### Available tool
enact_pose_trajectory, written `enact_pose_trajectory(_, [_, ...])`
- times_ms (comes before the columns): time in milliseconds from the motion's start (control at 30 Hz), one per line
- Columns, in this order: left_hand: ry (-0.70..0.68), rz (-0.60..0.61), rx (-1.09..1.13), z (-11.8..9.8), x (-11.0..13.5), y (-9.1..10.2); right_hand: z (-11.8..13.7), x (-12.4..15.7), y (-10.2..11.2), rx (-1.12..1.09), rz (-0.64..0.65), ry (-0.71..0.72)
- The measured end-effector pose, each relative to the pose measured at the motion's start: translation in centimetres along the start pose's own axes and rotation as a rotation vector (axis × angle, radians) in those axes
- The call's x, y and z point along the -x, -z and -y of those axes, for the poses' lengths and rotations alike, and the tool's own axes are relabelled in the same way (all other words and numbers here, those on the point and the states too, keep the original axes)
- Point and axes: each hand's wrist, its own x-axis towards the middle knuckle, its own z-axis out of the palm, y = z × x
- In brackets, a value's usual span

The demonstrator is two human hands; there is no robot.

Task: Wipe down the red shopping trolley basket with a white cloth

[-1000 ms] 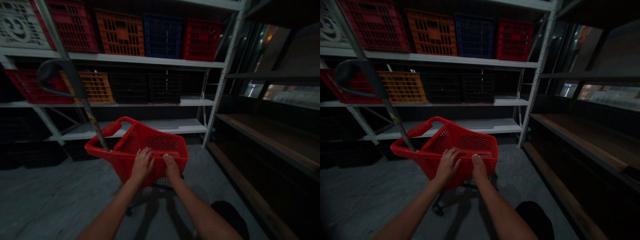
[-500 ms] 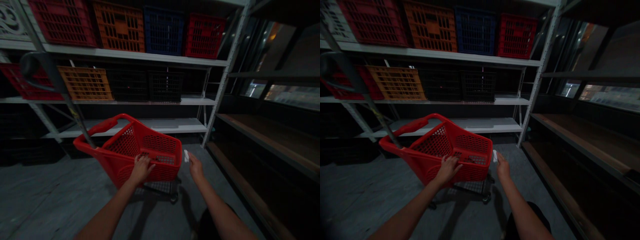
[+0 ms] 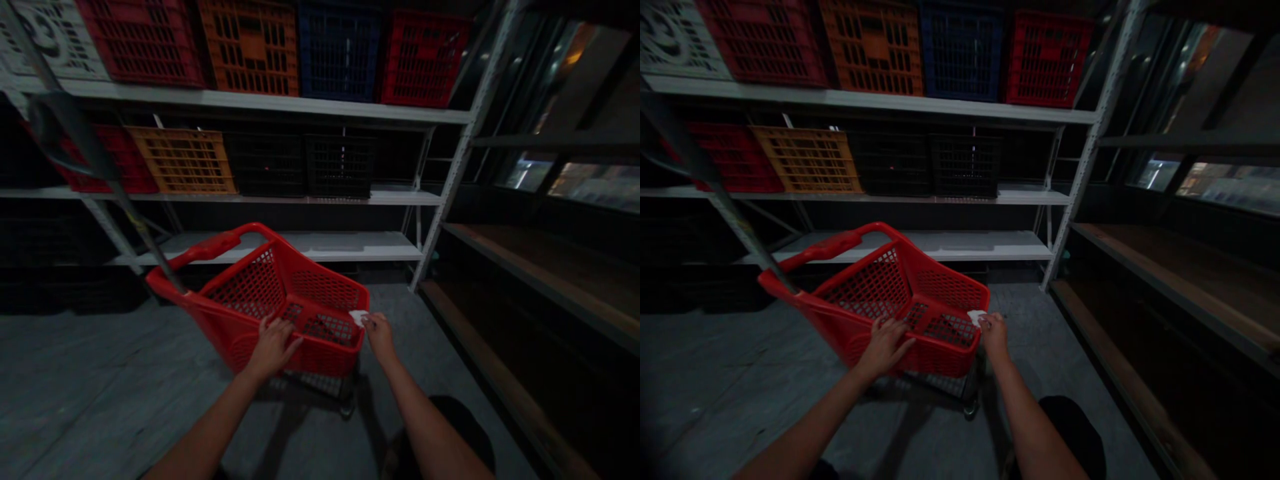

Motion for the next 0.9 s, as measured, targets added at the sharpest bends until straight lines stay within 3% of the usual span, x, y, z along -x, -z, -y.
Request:
enact_pose_trajectory(100, [0.011,0.000,-0.009,0.0,0.0,-0.2,-0.1,-0.4,0.0,-0.019,-0.010,-0.042])
enact_pose_trajectory(300, [0.011,-0.006,0.016,0.2,0.4,-0.3,0.9,5.8,0.1,-0.143,0.190,-0.127])
enact_pose_trajectory(367, [0.010,-0.005,0.031,0.3,0.6,-0.2,1.0,6.4,0.2,-0.143,0.220,-0.128])
enact_pose_trajectory(433, [0.011,0.000,0.042,0.3,0.8,0.0,0.9,5.3,0.3,-0.118,0.211,-0.119])
enact_pose_trajectory(600, [0.016,0.019,0.048,0.1,0.2,0.1,-0.1,-0.2,0.3,-0.072,0.110,-0.119])
enact_pose_trajectory(700, [0.026,0.029,0.035,0.2,-0.6,-0.2,-0.6,-1.0,0.0,-0.133,0.133,-0.168])
enact_pose_trajectory(900, [0.029,-0.006,0.036,1.1,-1.3,-0.8,-0.5,5.2,-1.4,-0.287,0.208,-0.152])
